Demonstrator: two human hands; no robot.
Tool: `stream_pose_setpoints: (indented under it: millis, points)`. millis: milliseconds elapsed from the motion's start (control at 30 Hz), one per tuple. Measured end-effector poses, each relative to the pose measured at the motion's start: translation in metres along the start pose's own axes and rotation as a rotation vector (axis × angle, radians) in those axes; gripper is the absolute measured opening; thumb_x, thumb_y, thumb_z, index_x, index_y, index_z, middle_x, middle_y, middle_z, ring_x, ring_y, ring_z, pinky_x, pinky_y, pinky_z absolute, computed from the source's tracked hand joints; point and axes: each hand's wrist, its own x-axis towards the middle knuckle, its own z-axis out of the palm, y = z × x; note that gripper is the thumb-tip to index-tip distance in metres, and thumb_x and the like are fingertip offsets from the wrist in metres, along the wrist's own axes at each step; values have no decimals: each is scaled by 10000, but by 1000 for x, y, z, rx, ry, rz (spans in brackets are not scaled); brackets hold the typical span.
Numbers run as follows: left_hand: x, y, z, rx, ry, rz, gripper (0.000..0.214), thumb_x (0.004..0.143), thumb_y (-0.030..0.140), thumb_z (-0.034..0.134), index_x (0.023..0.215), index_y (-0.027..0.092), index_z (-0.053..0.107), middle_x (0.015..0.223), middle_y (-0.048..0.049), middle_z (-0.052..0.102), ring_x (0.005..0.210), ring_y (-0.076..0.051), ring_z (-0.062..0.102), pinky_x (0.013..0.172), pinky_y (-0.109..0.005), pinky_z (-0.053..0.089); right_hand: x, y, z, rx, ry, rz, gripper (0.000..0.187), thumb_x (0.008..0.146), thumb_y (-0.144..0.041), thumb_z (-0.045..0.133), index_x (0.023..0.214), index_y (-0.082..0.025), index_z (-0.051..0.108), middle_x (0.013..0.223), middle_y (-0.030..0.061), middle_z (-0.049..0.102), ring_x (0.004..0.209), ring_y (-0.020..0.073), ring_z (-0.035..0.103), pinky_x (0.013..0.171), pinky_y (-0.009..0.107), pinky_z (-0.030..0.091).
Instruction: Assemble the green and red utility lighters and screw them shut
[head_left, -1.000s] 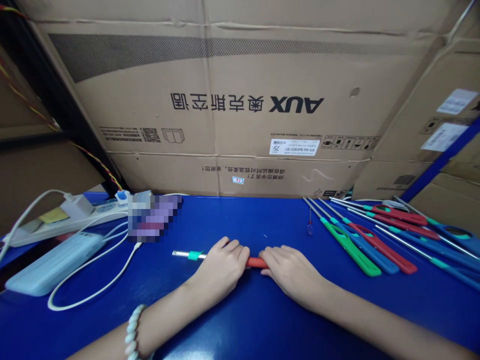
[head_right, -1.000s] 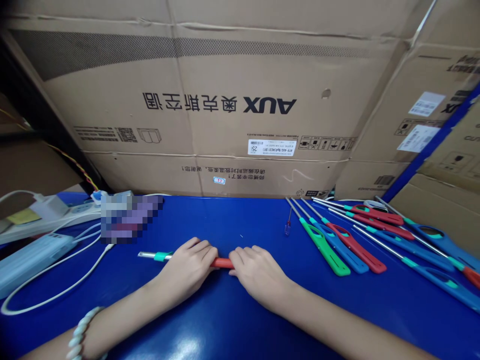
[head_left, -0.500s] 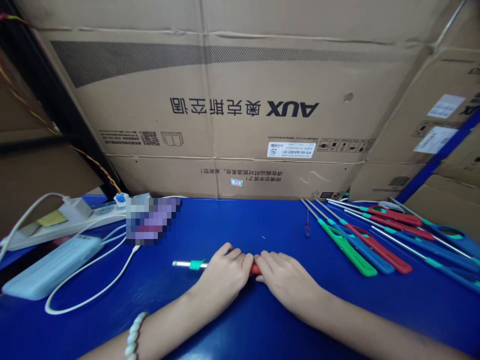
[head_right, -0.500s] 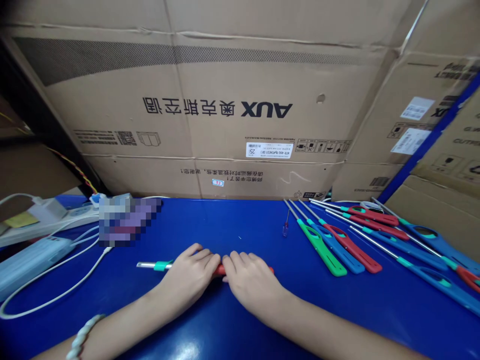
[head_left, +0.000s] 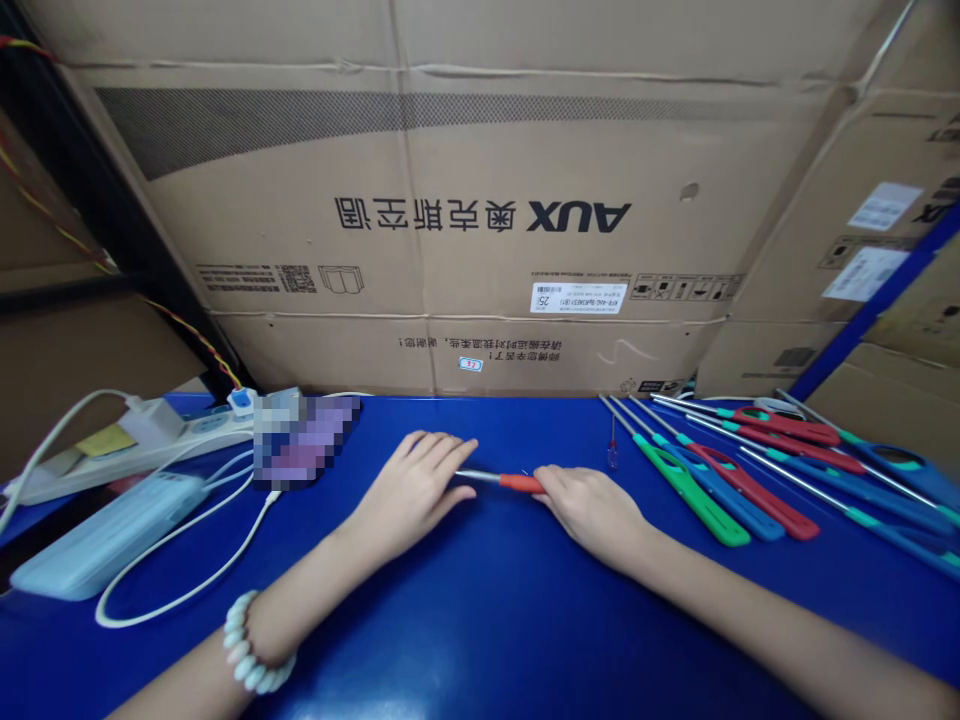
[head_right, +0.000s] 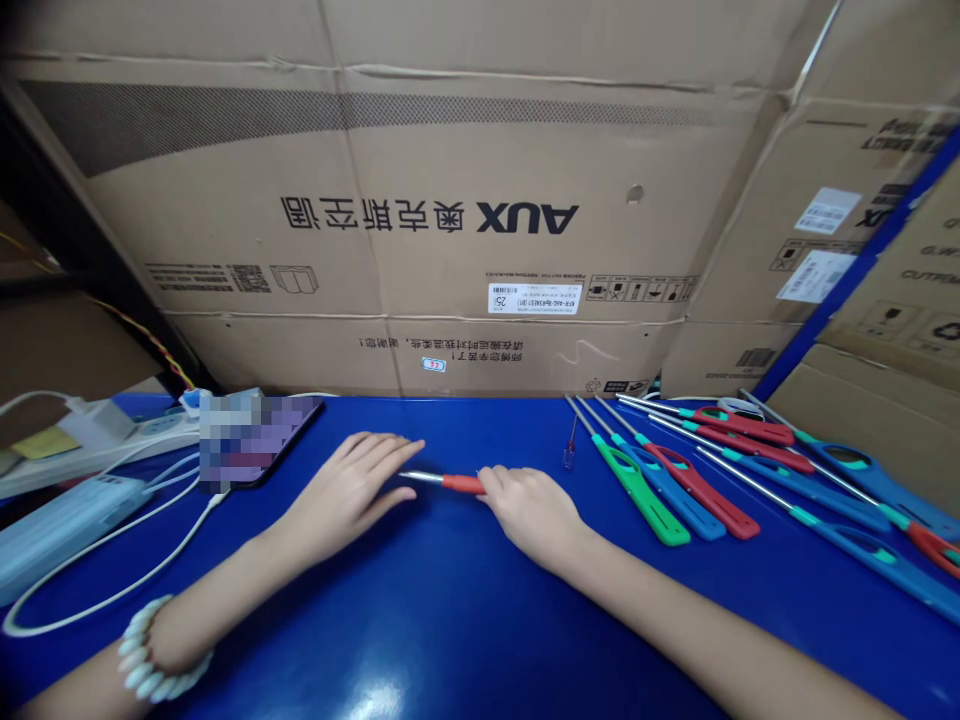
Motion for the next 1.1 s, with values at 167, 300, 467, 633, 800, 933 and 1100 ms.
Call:
stream_pose_setpoints:
  millis: [167, 300, 467, 633, 800, 933, 1100]
  points:
    - [1, -23, -1, 72, -74, 5, 379, 958, 348, 498, 1255, 112, 505, 1178, -132, 611, 1080, -274, 535, 937, -441, 356, 0, 9, -6, -20, -22, 50, 73, 928, -217, 554, 880, -163, 544, 752, 38, 682, 627, 190, 660, 530, 261, 383]
    - [1, -27, -3, 84, -91, 4, 275, 979, 295, 462, 1184, 130, 543, 1101, -110, 632, 1038, -250, 549, 918, -415, 350, 1, 10, -7, -26, -50, 63, 94, 921, -222, 571, 854, -161, 543, 723, 27, 680, 609, 185, 657, 505, 253, 358]
    - [2, -29, -3, 77, -94, 38, 207, 1000, 250, 400, 1021, 143, 576, 982, -75, 630, 940, -219, 552, 884, -392, 342, 3, 9, -5, -28, -66, 61, 104, 922, -227, 570, 849, -163, 534, 723, 22, 675, 607, 182, 654, 504, 252, 351]
    - [3, -1, 3, 38, -109, 121, 283, 1014, 227, 331, 882, 140, 566, 808, -41, 585, 787, -203, 522, 846, -385, 345, -2, -5, -1, -49, -3, -45, 98, 945, -196, 505, 855, -161, 521, 726, 35, 651, 590, 183, 635, 529, 278, 375]
    - [0, 35, 10, 5, -132, 158, 280, 991, 148, 324, 809, 139, 536, 784, -50, 551, 730, -213, 496, 798, -375, 356, -9, -22, -2, -56, 35, -144, 132, 891, -48, 465, 841, -162, 510, 723, 38, 631, 581, 196, 613, 557, 305, 396]
    - [-1, 35, 11, 15, -86, 155, 306, 1008, 186, 303, 811, 147, 533, 769, -45, 549, 712, -214, 505, 773, -373, 347, -9, -23, 1, -23, 56, -144, 117, 910, -56, 449, 891, -146, 521, 767, 60, 648, 614, 197, 626, 583, 305, 411]
    - [2, 28, 3, 57, -125, 128, 299, 1006, 297, 366, 802, 152, 529, 761, -38, 568, 706, -216, 519, 753, -372, 341, -8, -21, 3, 34, 21, -114, 70, 940, -170, 505, 874, -153, 516, 743, 46, 650, 595, 189, 630, 556, 287, 395]
